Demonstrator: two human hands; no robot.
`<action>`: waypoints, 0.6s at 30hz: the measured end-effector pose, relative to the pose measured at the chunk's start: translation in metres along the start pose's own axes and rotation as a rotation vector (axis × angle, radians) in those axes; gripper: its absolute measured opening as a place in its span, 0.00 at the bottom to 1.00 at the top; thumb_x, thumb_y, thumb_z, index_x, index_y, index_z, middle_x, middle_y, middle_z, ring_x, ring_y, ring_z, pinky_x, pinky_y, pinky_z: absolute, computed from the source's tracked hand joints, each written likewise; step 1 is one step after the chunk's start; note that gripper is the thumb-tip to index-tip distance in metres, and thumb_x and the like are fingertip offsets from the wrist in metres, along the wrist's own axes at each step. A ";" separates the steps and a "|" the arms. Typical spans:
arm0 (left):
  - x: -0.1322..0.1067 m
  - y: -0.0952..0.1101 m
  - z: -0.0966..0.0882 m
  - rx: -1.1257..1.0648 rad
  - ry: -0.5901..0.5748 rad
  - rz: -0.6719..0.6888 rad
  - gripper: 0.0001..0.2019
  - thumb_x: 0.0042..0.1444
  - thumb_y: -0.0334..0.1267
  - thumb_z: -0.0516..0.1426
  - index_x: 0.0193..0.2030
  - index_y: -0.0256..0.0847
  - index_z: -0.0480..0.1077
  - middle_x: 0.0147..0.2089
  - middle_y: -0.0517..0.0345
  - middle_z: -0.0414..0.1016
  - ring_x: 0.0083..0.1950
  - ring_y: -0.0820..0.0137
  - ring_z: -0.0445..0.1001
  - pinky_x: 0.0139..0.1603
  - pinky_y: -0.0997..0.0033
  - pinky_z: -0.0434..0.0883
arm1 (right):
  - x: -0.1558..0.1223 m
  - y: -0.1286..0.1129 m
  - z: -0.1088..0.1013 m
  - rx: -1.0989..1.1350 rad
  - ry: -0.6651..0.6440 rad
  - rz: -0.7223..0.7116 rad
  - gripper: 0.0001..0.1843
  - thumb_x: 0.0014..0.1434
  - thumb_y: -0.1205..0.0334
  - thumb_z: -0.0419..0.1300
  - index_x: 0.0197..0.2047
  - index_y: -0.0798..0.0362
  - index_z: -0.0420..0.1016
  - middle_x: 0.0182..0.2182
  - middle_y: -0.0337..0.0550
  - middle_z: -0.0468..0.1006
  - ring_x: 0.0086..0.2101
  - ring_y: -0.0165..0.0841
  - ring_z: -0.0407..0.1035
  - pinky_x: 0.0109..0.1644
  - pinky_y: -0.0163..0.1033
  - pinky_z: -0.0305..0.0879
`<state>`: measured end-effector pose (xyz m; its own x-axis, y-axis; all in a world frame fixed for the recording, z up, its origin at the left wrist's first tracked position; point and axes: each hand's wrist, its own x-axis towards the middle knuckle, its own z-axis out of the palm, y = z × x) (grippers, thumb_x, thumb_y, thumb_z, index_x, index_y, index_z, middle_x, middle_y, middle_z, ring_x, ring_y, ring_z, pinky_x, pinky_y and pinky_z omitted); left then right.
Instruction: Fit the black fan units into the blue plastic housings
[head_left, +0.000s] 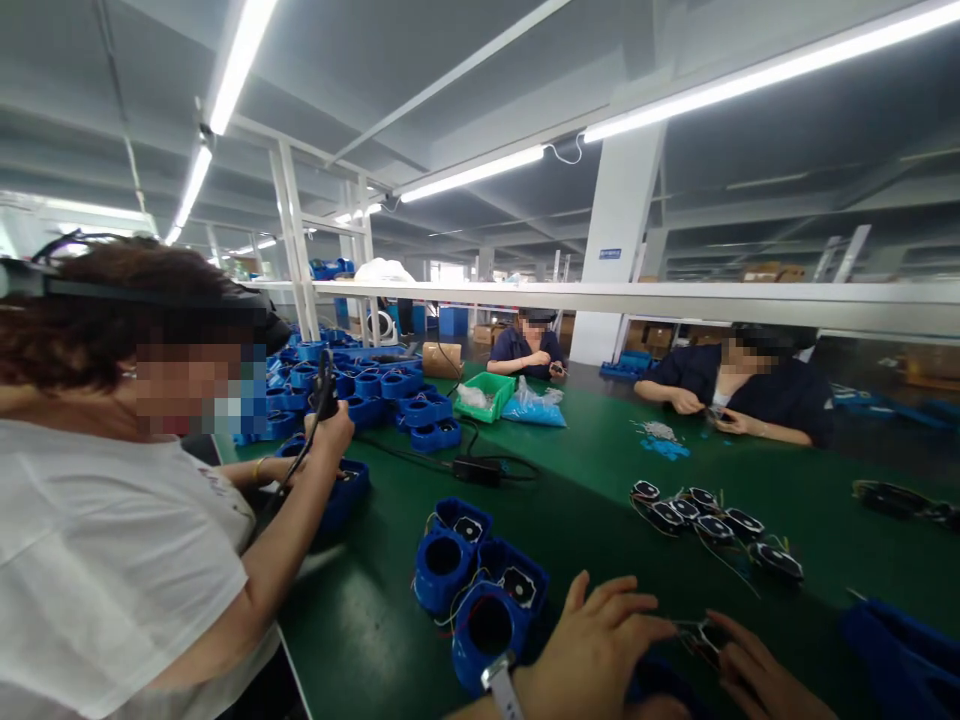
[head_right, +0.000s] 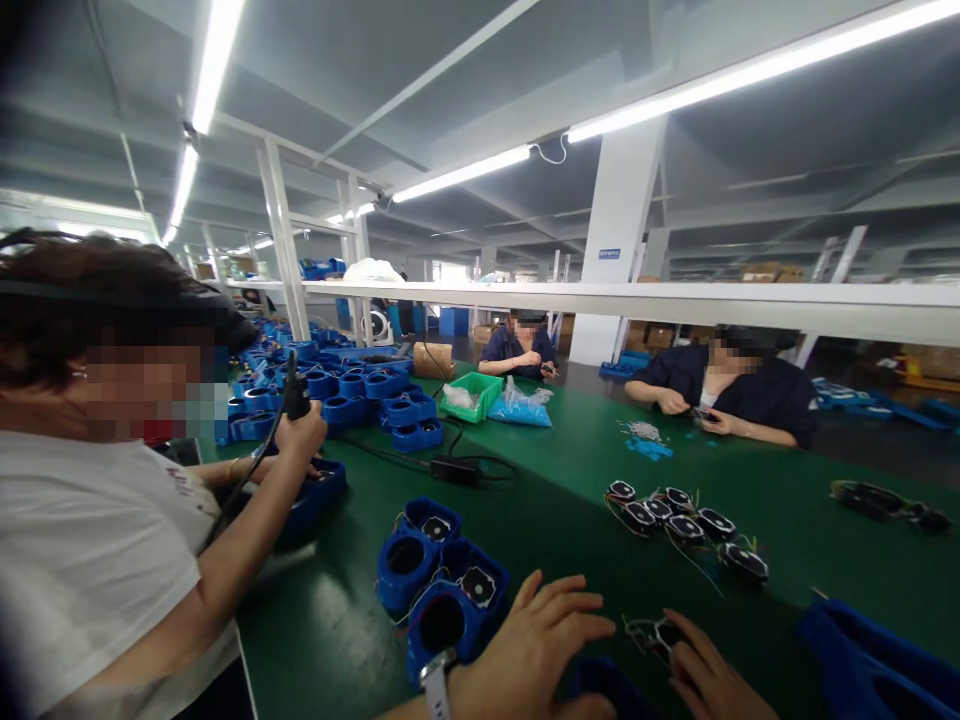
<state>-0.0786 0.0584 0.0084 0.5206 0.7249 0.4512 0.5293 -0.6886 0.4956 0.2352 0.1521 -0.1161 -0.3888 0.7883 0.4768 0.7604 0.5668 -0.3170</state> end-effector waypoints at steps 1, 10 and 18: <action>0.011 0.003 0.005 -0.032 -0.029 -0.029 0.30 0.58 0.54 0.57 0.64 0.52 0.54 0.66 0.54 0.61 0.69 0.59 0.53 0.65 0.37 0.51 | -0.003 -0.002 0.000 0.006 -0.040 -0.014 0.18 0.60 0.50 0.51 0.49 0.46 0.73 0.55 0.44 0.69 0.47 0.41 0.71 0.49 0.42 0.74; 0.078 0.010 0.037 0.217 -0.032 0.026 0.26 0.59 0.51 0.56 0.60 0.41 0.59 0.62 0.46 0.63 0.62 0.53 0.63 0.60 0.39 0.61 | 0.032 -0.088 -0.060 0.016 0.055 -0.027 0.08 0.59 0.56 0.48 0.36 0.49 0.64 0.64 0.53 0.51 0.56 0.46 0.62 0.48 0.46 0.72; 0.061 0.033 -0.005 0.217 0.070 0.040 0.07 0.64 0.36 0.52 0.48 0.42 0.65 0.46 0.58 0.70 0.43 0.70 0.73 0.43 0.72 0.71 | 0.037 -0.155 -0.103 0.129 0.218 0.006 0.09 0.60 0.57 0.50 0.43 0.49 0.62 0.61 0.52 0.58 0.60 0.43 0.55 0.61 0.52 0.58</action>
<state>-0.0325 0.0803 0.0558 0.5001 0.6912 0.5217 0.6447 -0.6994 0.3086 0.1569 0.0690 0.0352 -0.2525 0.7292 0.6360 0.6839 0.5994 -0.4158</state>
